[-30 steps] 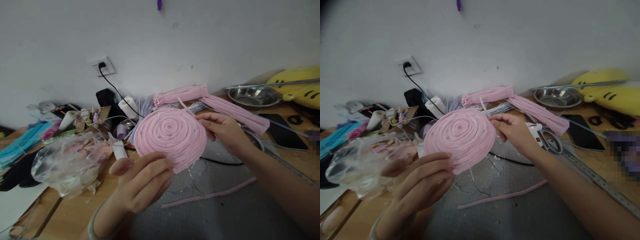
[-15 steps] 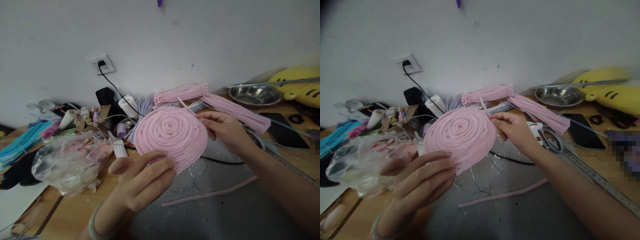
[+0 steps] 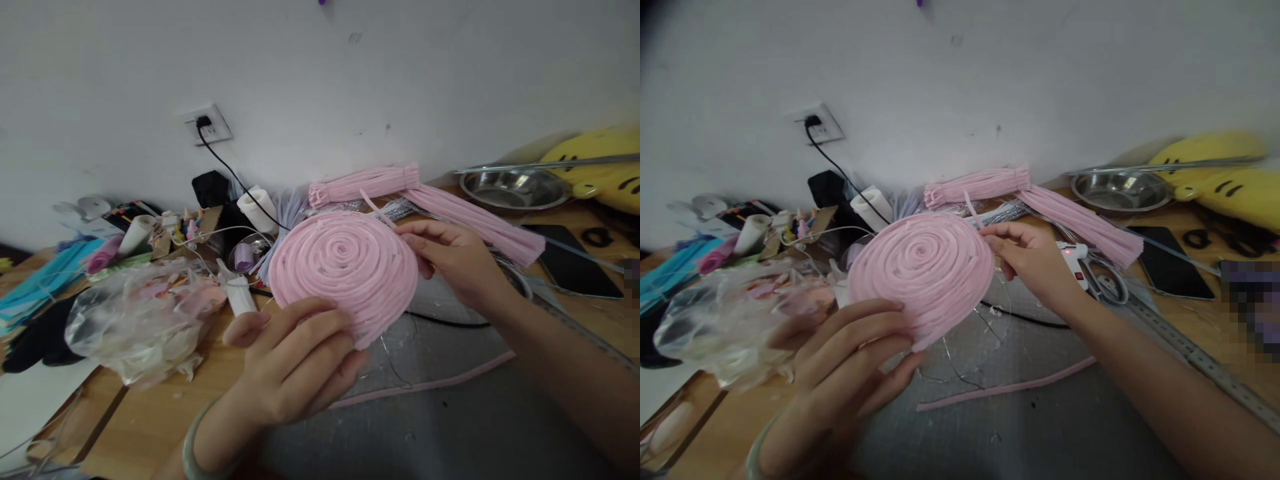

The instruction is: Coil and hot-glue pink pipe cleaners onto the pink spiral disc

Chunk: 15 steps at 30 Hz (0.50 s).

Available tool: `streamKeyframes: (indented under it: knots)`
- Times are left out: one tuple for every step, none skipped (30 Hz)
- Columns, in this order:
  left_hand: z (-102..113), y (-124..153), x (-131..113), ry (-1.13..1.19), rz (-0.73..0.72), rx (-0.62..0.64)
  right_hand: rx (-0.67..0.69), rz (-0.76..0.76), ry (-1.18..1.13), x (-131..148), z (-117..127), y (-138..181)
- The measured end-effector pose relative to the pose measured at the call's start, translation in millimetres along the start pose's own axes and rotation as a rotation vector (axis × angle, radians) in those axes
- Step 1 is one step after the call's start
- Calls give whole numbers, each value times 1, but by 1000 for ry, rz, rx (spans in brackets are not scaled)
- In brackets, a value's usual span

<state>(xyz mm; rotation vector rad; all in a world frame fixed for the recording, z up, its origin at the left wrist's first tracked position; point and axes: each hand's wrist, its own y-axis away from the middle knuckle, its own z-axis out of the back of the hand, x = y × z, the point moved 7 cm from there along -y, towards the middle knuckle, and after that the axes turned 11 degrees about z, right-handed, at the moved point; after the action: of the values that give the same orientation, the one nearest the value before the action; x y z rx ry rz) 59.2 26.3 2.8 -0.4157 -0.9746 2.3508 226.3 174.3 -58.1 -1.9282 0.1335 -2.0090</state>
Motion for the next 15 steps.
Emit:
streamKeyframes:
  knots:
    - [0,-1,1,20,17,-2,0,0,-1,0,0,0]
    - [-1,-1,1,36,29,-8,0,0,-3,0,0,0]
    - [-1,-1,2,49,38,-15,2,2,-5,0,0,0]
    - [-1,-1,2,59,44,-27,5,3,-7,0,0,0]
    - [0,0,1,63,46,-42,9,2,-9,0,0,0]
    - [1,1,0,66,45,-60,12,1,-11,1,-1,0]
    - [3,1,-1,66,47,-63,14,-1,-11,1,-1,0]
    - [3,2,-2,63,54,-53,14,-6,-8,1,-1,0]
    - [3,2,-2,60,69,-29,12,-9,-4,1,-1,0]
    - [3,3,-2,58,87,7,11,-12,0,1,-1,0]
    - [2,3,-2,61,99,40,11,-12,2,1,-1,0]
    - [3,3,-3,66,101,59,12,-12,5,1,0,0]
    - [4,3,-3,72,88,57,13,-10,5,1,0,0]
    - [6,4,-4,76,69,45,14,-8,4,1,0,0]
    - [6,4,-5,74,55,41,13,-6,3,1,0,0]
